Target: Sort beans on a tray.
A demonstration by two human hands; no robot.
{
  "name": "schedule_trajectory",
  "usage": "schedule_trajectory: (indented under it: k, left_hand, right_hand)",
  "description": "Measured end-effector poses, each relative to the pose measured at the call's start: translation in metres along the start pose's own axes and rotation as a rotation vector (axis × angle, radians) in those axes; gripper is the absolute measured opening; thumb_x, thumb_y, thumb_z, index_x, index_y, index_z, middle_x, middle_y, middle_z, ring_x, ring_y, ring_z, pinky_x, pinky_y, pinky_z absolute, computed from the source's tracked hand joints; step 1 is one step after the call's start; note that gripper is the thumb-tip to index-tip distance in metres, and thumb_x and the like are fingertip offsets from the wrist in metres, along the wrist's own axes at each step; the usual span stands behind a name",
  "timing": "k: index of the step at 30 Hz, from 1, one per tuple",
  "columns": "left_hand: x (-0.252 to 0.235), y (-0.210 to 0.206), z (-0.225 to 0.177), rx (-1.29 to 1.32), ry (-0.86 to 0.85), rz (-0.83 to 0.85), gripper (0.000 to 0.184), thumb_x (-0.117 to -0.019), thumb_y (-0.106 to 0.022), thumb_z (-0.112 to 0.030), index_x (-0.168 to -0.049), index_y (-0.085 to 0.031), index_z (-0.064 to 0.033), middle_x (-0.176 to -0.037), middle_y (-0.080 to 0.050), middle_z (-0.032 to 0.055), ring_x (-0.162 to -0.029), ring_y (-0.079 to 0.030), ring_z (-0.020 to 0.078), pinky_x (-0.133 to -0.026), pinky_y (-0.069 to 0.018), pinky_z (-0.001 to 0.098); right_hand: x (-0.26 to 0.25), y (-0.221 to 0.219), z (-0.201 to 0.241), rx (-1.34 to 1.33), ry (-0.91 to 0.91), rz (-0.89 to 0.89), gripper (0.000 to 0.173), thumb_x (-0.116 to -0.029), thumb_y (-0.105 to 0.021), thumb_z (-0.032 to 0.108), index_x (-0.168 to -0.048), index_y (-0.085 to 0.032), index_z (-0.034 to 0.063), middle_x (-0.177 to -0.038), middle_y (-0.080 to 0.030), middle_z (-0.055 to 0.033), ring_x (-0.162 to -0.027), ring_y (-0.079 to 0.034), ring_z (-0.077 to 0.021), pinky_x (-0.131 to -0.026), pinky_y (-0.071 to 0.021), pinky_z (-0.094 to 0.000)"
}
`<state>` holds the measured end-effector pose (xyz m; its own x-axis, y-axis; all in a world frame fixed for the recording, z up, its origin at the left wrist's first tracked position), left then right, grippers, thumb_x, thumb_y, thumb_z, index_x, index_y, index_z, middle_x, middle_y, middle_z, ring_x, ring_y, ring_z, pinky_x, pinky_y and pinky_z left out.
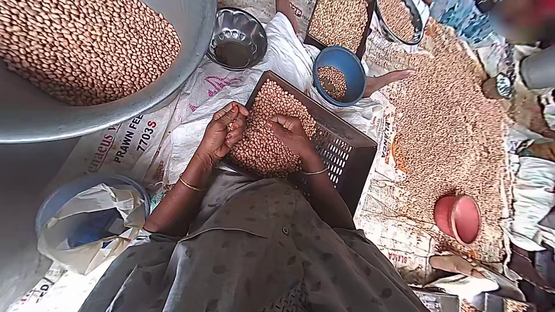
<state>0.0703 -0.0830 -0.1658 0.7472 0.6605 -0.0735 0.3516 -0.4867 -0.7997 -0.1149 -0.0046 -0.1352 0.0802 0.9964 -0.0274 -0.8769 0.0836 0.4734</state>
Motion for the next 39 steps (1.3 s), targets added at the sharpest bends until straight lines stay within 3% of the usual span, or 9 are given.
schedule_trajectory:
  k: [4,10,13,16,22,29,33,37,39]
  left_hand:
    - [0.0,0.0,0.0,-0.008,0.001,-0.003,0.034,-0.1117,-0.03,-0.02,-0.102,-0.062,-0.0121,-0.062,-0.048,-0.0081,-0.043,-0.04,-0.0005,-0.039,-0.0341,0.0124]
    - [0.001,-0.003,0.0,-0.038,0.017,-0.023,0.034,-0.1116,-0.03,-0.02,-0.104,-0.061,-0.0121,-0.064,-0.05,-0.008,-0.044,-0.042,-0.0011,-0.039,-0.0354,0.0116]
    - [0.001,-0.004,0.002,-0.113,0.036,-0.005,0.037,-0.112,-0.028,-0.025,-0.109,-0.061,-0.0107,-0.066,-0.052,-0.0068,-0.043,-0.041,-0.0007,-0.038,-0.0354,0.0118]
    - [0.001,-0.007,0.007,-0.232,0.109,0.0,0.045,-0.1121,-0.023,-0.03,-0.116,-0.062,-0.0086,-0.068,-0.055,-0.0062,-0.042,-0.041,-0.0009,-0.037,-0.0342,0.0119]
    - [0.007,-0.028,0.027,-0.303,0.443,-0.013,0.062,-0.1115,-0.014,-0.048,-0.113,-0.063,-0.0102,-0.07,-0.061,-0.0028,-0.04,-0.036,-0.0021,-0.035,-0.0275,0.0119]
    - [0.023,-0.047,0.047,-0.009,0.503,-0.339,0.038,-0.112,-0.029,-0.036,-0.093,-0.055,-0.0169,-0.06,-0.051,-0.004,-0.04,-0.037,0.0003,-0.036,-0.0304,0.0136]
    - [0.02,-0.037,0.054,0.146,0.481,-0.252,0.038,-0.1104,-0.032,-0.028,-0.089,-0.06,-0.0131,-0.067,-0.058,-0.0013,-0.041,-0.042,-0.0008,-0.036,-0.0334,0.0116]
    - [0.018,-0.034,0.045,0.162,0.43,-0.171,0.039,-0.1093,-0.031,-0.025,-0.093,-0.064,-0.0112,-0.071,-0.059,-0.003,-0.041,-0.042,-0.0013,-0.036,-0.035,0.0105]
    - [0.017,-0.028,0.033,0.204,0.352,-0.122,0.041,-0.1094,-0.027,-0.024,-0.083,-0.058,-0.0149,-0.071,-0.056,-0.0045,-0.044,-0.043,-0.0004,-0.038,-0.0352,0.0112]
  right_hand:
    - [0.009,-0.013,0.007,0.324,-0.031,0.27,0.017,-0.1011,-0.06,0.012,-0.108,-0.072,0.0021,-0.092,-0.072,-0.0111,-0.083,-0.068,-0.0189,-0.08,-0.0553,-0.0402]
    - [0.015,-0.022,0.009,0.574,-0.069,0.356,0.014,-0.1015,-0.062,0.015,-0.102,-0.068,0.0028,-0.085,-0.067,-0.0163,-0.081,-0.067,-0.0339,-0.073,-0.0521,-0.0548]
    - [0.008,-0.01,-0.004,0.3,-0.081,0.279,0.016,-0.1006,-0.061,0.013,-0.102,-0.069,-0.0003,-0.087,-0.068,-0.0112,-0.079,-0.065,-0.0195,-0.077,-0.0537,-0.0395]
    - [0.006,0.005,0.006,-0.357,-0.027,0.006,0.008,-0.0999,-0.057,0.007,-0.099,-0.065,0.0043,-0.065,-0.055,0.0038,-0.049,-0.044,-0.0004,-0.046,-0.0379,-0.0161]
    - [0.001,-0.012,0.043,-1.272,-0.057,-0.155,0.026,-0.1051,-0.041,0.022,-0.088,-0.059,0.0152,-0.064,-0.052,0.0059,-0.043,-0.041,-0.0009,-0.039,-0.0321,-0.0144]
    - [0.017,-0.032,0.061,-0.689,0.117,-0.141,0.045,-0.1104,-0.035,0.036,-0.091,-0.067,0.0104,-0.087,-0.068,-0.0022,-0.078,-0.065,-0.0108,-0.068,-0.0551,-0.0251]
    - [0.045,-0.027,0.07,-0.475,0.079,-0.024,0.054,-0.1108,-0.03,0.048,-0.108,-0.067,0.0095,-0.094,-0.069,-0.0041,-0.073,-0.062,-0.0078,-0.058,-0.048,-0.0186]
    - [0.043,0.007,0.048,-0.496,0.146,-0.153,0.028,-0.1087,-0.04,0.015,-0.115,-0.063,-0.0004,-0.106,-0.072,-0.0097,-0.095,-0.071,-0.0171,-0.09,-0.0598,-0.0354]
    - [0.051,0.021,0.028,-0.275,0.057,-0.222,0.015,-0.1018,-0.052,0.002,-0.111,-0.062,-0.003,-0.095,-0.069,-0.0066,-0.081,-0.07,-0.0108,-0.077,-0.0617,-0.0288]
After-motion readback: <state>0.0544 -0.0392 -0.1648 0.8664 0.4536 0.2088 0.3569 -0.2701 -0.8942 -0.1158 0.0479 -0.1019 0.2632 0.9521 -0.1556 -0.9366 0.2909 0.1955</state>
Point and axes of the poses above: each hand's wrist, its own x-axis away from the middle knuckle, its own y-axis out of the back of the hand, z = x × y, the point moved 4 cm from there along -x, towards the middle knuckle
